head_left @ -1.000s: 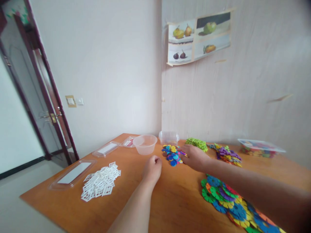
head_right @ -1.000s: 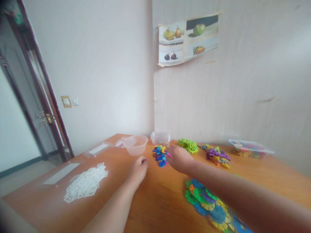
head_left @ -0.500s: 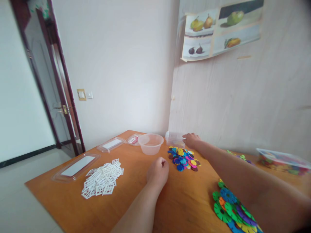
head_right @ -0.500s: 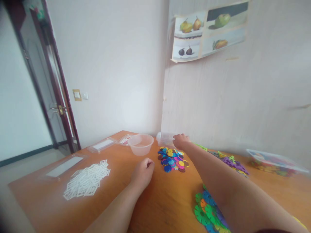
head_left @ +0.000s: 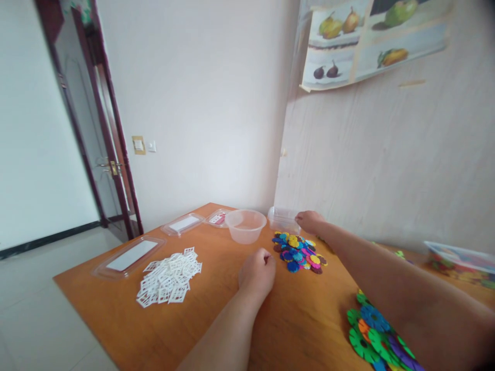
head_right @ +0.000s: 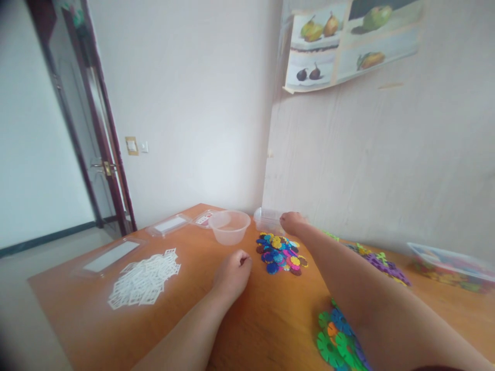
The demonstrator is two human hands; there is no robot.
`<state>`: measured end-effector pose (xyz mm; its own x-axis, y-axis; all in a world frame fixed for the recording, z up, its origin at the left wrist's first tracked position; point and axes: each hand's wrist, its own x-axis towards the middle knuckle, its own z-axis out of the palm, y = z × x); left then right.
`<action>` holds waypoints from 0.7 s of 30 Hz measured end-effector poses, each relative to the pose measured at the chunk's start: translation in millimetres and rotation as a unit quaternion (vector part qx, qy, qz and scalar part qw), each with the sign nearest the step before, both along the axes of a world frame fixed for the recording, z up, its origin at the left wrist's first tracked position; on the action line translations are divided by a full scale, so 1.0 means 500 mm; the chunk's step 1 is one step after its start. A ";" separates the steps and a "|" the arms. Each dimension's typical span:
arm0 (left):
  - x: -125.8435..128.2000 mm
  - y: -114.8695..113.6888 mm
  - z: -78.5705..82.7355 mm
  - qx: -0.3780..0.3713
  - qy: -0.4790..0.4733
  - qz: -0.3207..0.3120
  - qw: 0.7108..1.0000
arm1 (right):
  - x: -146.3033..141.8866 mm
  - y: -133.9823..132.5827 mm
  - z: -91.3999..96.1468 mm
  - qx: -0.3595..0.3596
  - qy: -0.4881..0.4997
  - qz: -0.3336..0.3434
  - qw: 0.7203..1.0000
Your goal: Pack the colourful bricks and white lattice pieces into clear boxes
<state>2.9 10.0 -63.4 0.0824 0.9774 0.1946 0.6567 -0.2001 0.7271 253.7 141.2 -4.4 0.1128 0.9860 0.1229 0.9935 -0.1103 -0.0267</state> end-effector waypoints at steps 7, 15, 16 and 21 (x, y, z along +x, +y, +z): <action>0.002 -0.003 0.006 -0.008 0.011 0.005 1.000 | -0.004 -0.004 0.003 0.060 0.024 -0.006 0.998; 0.002 -0.001 0.003 -0.002 0.015 0.003 1.000 | -0.008 -0.032 0.013 0.160 0.029 -0.008 0.987; 0.002 -0.001 0.003 -0.004 0.017 0.004 1.000 | -0.008 -0.039 0.015 0.175 0.027 -0.003 0.984; 0.001 -0.002 0.006 -0.014 0.016 0.006 1.000 | -0.014 -0.089 0.030 0.254 0.010 0.034 0.967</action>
<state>3.4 9.0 -60.7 0.0757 0.9833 0.1655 0.6823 -0.1722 0.7105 246.8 96.8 10.4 0.0579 0.8040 0.5917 0.9967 -0.0126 -0.0804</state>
